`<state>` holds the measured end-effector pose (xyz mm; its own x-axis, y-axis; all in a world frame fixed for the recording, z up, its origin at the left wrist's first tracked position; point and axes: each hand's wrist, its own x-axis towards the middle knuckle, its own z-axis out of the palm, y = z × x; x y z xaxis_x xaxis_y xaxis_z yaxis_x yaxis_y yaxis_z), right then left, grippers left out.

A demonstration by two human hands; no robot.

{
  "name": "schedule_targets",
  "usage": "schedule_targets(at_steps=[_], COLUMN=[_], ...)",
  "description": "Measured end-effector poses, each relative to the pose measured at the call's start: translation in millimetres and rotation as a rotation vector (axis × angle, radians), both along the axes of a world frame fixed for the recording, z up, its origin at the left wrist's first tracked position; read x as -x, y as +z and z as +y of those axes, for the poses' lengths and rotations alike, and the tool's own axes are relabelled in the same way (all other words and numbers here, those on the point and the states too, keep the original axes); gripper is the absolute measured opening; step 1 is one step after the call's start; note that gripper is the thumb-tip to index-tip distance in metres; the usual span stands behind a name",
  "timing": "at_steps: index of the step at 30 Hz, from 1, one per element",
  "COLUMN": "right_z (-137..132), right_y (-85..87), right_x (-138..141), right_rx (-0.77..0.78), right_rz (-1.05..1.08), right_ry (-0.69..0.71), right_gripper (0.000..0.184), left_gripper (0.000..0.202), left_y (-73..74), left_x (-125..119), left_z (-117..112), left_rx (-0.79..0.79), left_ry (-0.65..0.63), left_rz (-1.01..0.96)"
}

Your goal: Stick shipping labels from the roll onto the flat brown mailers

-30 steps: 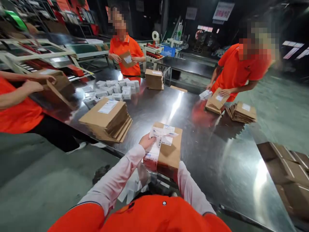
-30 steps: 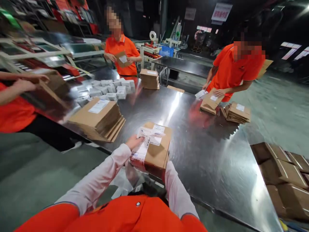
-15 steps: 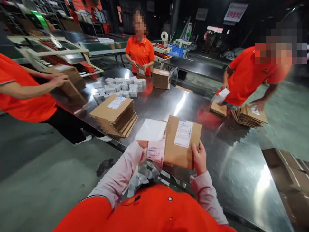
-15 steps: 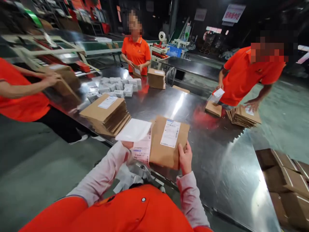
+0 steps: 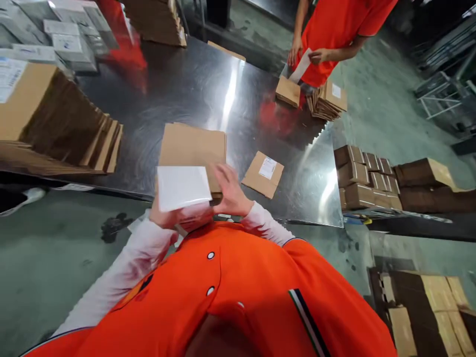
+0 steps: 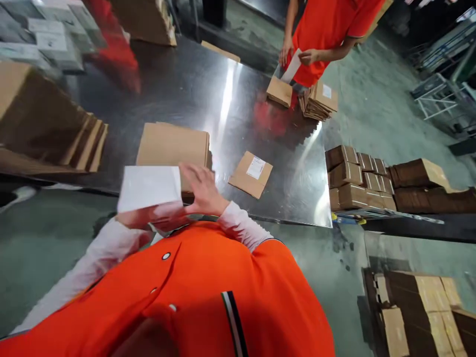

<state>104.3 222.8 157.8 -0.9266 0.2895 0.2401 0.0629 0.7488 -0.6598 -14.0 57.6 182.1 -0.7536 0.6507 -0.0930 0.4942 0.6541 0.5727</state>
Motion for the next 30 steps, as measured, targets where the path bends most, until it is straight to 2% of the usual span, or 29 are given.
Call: schedule_targets(at_steps=[1,3,4,6,7,9,11,14,16,18,21,23,25,28,30], right_z=[-12.8,-28.0,-31.5,-33.7,-33.1,-28.8,-20.6,-7.4,-4.1,-6.7,-12.9,-10.4,1.6,34.5,58.8], right_y=[2.0,4.3,5.0,7.5,9.9,17.1,26.9,42.4,50.2,55.1,59.1,61.4,63.0,58.8,49.9], right_x=[7.4,14.5,15.4,15.0,14.7,14.9,16.4,19.1,19.6,19.1,20.5,27.3,42.6,82.4,114.2], right_rx=[0.035,0.218,0.346,0.596,0.685,0.743,0.689,0.549,0.43,0.319,0.252,0.253,0.242,0.163,0.1], right_rz=[0.029,0.083,0.107,0.129,0.113,0.013,-0.055,-0.058,-0.059,-0.054,-0.031,-0.006,0.018,-0.013,-0.101], right_ry=[0.052,0.048,0.02,-0.019,-0.011,0.038,0.017,0.0,0.038,0.012,-0.058,-0.043,-0.028,-0.11,-0.188], right_gripper=[0.079,0.044,0.039,0.041,0.043,0.049,0.051,0.034,0.024,0.021,0.019,0.016,0.013,0.016,0.021], left_gripper=[0.033,0.022,0.031,0.059,0.066,0.06,0.047,0.038,0.032,0.028,0.038,0.036,0.038,0.056,0.059], left_y=[0.1,1.1,2.4,6.4,8.8,12.8,14.4,11.0,6.7,2.4,-2.4,-5.7,-10.8,-22.2,-29.0], left_x=[1.7,5.3,7.0,9.5,10.1,9.0,4.5,-7.8,-16.9,-23.2,-23.2,-16.8,-8.3,2.2,6.2], left_z=[-2.4,-9.7,-13.7,-19.1,-19.8,-16.9,-10.2,0.3,5.7,9.9,14.7,15.9,14.1,4.9,-3.4], left_rx=[-0.045,-0.185,-0.275,-0.471,-0.551,-0.636,-0.635,-0.651,-0.673,-0.671,-0.655,-0.669,-0.643,-0.497,-0.437], left_ry=[-0.029,-0.068,-0.06,0.015,0.062,0.143,0.231,0.32,0.359,0.425,0.52,0.479,0.346,0.175,0.17], left_rz=[-0.076,-0.199,-0.218,-0.223,-0.256,-0.417,-0.561,-0.637,-0.586,-0.445,-0.283,-0.379,-0.622,-0.958,-1.091])
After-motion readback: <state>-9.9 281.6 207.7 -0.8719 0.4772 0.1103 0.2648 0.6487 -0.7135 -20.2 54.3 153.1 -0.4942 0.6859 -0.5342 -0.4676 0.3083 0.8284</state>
